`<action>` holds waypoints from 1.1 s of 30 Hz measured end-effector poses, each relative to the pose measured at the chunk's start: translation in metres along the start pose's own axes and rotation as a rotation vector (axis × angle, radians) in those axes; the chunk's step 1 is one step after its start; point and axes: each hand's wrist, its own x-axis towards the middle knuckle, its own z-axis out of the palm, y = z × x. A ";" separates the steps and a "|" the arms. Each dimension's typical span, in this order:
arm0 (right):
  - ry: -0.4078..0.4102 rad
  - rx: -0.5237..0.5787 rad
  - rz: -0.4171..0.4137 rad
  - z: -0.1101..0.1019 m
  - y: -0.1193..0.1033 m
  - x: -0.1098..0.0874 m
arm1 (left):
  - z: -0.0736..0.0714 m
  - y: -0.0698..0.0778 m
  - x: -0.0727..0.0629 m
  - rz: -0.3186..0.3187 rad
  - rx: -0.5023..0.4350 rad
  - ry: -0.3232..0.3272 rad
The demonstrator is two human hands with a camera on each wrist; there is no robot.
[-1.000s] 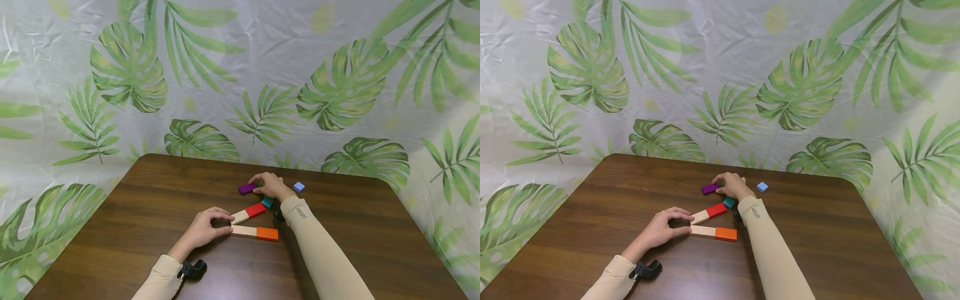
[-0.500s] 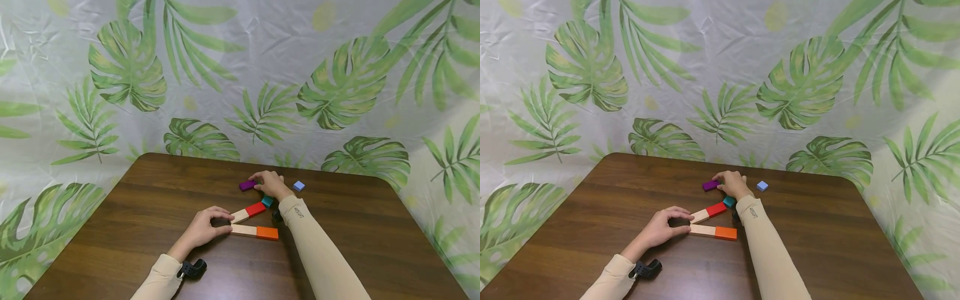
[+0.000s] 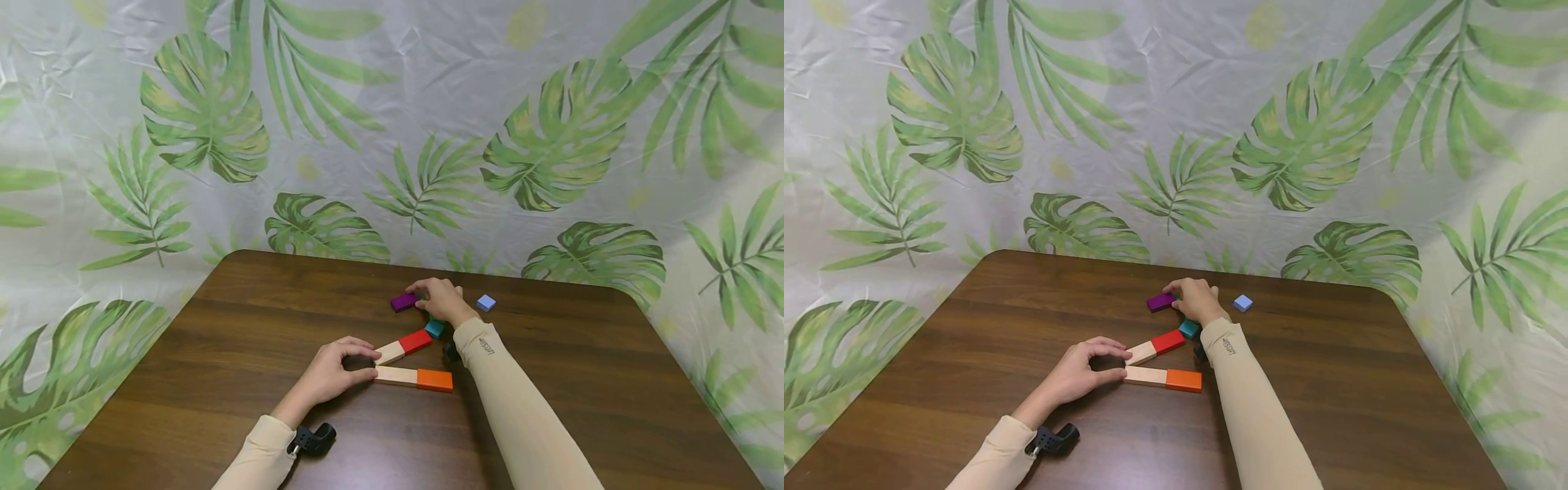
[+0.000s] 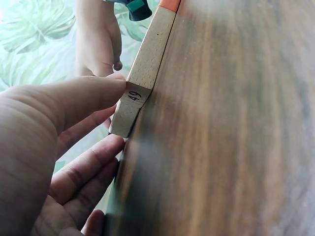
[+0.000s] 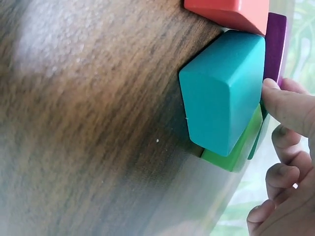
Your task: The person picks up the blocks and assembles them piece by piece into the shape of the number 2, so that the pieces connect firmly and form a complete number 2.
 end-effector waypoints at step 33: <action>0.108 0.276 0.020 -0.043 0.080 -0.036 | 0.001 -0.001 -0.001 0.009 0.002 -0.012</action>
